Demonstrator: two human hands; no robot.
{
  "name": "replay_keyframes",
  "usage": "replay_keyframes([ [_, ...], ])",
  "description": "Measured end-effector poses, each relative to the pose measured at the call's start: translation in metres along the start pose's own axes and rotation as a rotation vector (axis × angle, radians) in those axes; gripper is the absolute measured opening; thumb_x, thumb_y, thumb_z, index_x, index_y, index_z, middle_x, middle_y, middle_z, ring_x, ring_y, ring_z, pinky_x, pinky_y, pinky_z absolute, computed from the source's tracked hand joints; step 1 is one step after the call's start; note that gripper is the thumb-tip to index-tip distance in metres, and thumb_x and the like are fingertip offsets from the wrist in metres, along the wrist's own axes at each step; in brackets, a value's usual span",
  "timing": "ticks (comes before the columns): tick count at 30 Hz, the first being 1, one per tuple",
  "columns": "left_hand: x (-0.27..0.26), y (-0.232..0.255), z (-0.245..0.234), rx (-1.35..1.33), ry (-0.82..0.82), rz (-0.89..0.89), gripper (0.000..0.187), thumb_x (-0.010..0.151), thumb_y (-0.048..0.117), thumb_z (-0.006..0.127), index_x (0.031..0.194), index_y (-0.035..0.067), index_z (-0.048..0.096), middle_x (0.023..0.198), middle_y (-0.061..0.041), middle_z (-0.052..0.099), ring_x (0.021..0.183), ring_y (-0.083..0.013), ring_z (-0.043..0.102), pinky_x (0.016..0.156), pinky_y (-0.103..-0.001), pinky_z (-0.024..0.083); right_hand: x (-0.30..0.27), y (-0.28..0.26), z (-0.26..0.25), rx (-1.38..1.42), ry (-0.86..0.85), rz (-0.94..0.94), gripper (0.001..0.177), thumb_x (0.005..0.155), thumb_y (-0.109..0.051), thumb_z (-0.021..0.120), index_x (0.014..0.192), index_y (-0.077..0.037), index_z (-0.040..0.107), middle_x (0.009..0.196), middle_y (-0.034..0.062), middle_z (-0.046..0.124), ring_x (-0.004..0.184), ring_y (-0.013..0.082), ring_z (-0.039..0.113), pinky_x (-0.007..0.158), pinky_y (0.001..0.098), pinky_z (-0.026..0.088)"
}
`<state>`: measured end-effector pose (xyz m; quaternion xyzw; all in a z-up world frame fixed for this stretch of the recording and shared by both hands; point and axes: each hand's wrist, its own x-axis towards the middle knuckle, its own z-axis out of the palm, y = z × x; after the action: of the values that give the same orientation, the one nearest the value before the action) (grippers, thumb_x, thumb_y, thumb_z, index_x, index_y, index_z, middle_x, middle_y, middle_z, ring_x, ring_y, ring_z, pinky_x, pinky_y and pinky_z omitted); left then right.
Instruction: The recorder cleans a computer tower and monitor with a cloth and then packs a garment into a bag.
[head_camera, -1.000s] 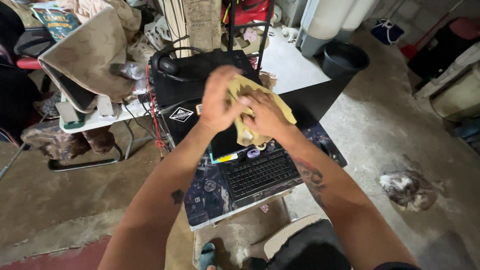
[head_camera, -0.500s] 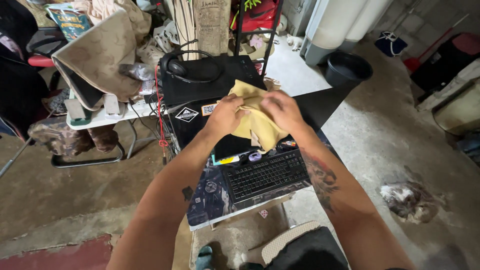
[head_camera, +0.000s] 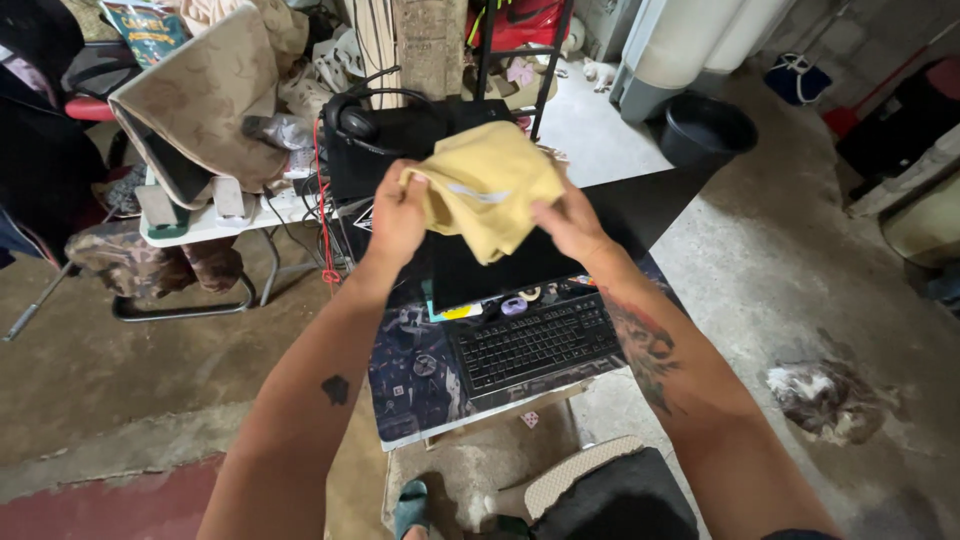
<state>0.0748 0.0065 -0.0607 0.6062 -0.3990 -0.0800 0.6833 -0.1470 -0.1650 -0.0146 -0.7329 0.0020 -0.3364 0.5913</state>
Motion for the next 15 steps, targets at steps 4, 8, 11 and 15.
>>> replay_keyframes([
  [4,-0.004,-0.015,-0.022,-0.144,-0.027,0.018,0.009,0.107,0.011,0.053,0.110,0.006,0.060,0.097,-0.004,0.063,0.091,-0.0111,0.057,0.084,-0.029,0.050,0.006,-0.015,0.015,-0.469,-0.219,-0.057,0.053,0.091,-0.023,0.074,0.138,-0.005,0.058,0.135,0.0153,0.063,0.126,0.0287,0.060,0.109,0.0380,0.047],
  [8,-0.004,-0.004,-0.026,0.158,-0.177,-0.039,0.022,0.096,0.004,0.049,0.115,0.005,0.059,0.098,-0.009,0.068,0.095,-0.0196,0.066,0.087,-0.033,0.053,0.009,-0.029,0.023,-0.712,-0.374,-0.282,0.054,0.079,-0.023,0.083,0.128,-0.007,0.066,0.131,0.0196,0.064,0.122,0.0391,0.061,0.107,0.0440,0.049],
  [11,-0.002,0.019,-0.012,0.415,-0.316,0.076,0.047,0.085,-0.001,0.051,0.131,0.007,0.061,0.121,-0.015,0.071,0.114,-0.0272,0.067,0.097,-0.034,0.051,0.006,-0.041,0.030,-0.757,-0.417,-0.331,0.061,0.065,-0.023,0.086,0.121,-0.009,0.068,0.126,0.0177,0.066,0.119,0.0400,0.062,0.104,0.0474,0.048],
  [15,0.012,0.039,0.006,0.054,-0.638,-0.023,0.067,0.079,0.009,0.064,0.144,0.008,0.047,0.134,-0.017,0.064,0.123,-0.0284,0.063,0.100,-0.034,0.051,0.006,-0.045,0.033,-0.848,-0.459,-0.332,0.058,0.060,-0.019,0.084,0.117,-0.012,0.070,0.123,0.0130,0.069,0.118,0.0374,0.063,0.102,0.0478,0.050],
])
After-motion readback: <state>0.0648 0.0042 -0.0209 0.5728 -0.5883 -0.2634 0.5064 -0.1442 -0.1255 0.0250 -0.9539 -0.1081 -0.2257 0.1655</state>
